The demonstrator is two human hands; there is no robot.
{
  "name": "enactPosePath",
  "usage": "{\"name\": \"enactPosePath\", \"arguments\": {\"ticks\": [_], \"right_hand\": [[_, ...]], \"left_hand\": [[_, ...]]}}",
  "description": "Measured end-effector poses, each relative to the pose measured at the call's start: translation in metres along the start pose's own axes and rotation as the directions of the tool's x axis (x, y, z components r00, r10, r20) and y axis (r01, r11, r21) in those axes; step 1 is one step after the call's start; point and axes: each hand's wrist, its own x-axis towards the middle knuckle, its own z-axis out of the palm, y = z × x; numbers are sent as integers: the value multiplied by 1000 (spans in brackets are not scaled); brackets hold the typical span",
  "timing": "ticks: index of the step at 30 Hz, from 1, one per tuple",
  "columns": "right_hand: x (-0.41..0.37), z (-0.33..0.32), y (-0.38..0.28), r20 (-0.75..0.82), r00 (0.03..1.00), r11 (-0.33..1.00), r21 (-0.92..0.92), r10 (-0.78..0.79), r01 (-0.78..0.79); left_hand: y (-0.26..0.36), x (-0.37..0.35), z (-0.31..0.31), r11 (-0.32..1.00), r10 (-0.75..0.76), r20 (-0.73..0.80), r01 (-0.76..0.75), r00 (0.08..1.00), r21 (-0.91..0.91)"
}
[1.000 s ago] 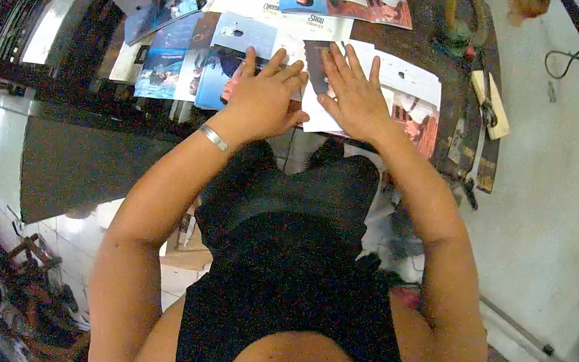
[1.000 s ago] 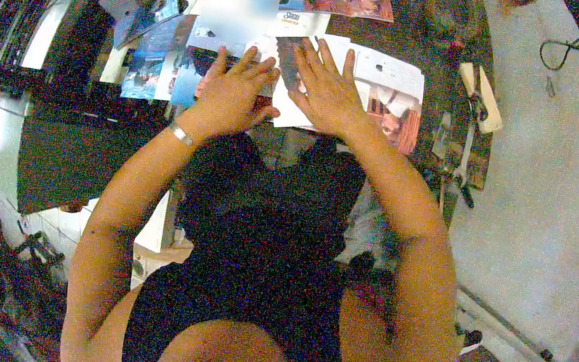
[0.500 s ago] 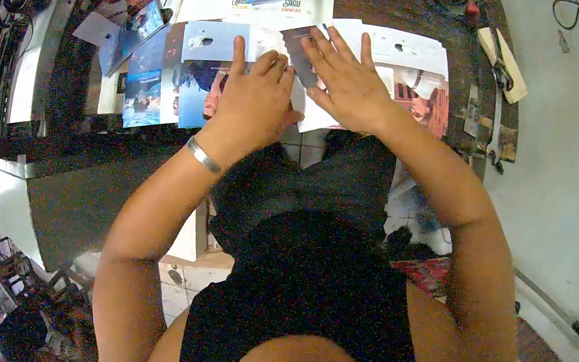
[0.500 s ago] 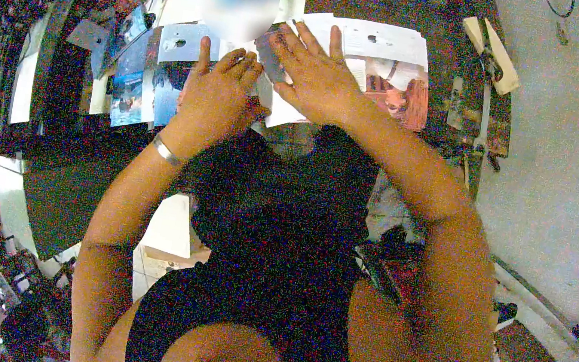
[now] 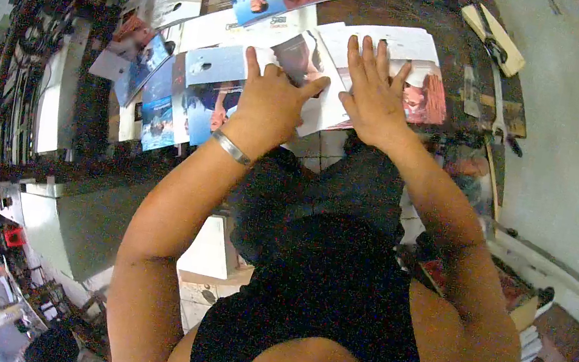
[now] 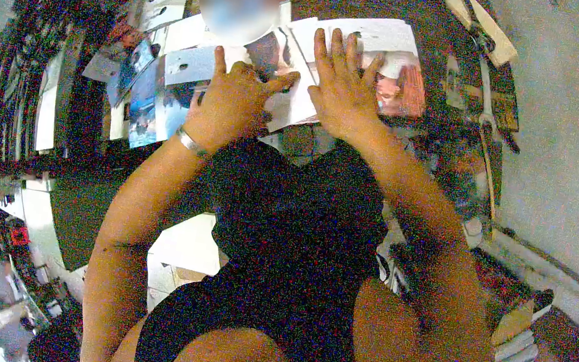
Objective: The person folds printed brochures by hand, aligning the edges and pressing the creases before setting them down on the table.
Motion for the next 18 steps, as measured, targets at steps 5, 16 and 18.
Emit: {"name": "enactPosePath", "arguments": {"ticks": [5, 16, 18], "right_hand": [[-11, -1, -1, -32, 989, 989, 19, 145, -145], [41, 20, 7, -57, 997, 996, -59, 57, -60], [57, 28, 6, -33, 998, 996, -69, 58, -60]], "left_hand": [[1, 7, -5, 998, 3, 62, -7, 998, 55], [-3, 10, 6, 997, 66, -55, -64, 996, 41], [-4, 11, 10, 995, 76, -67, -71, 995, 75]]}}
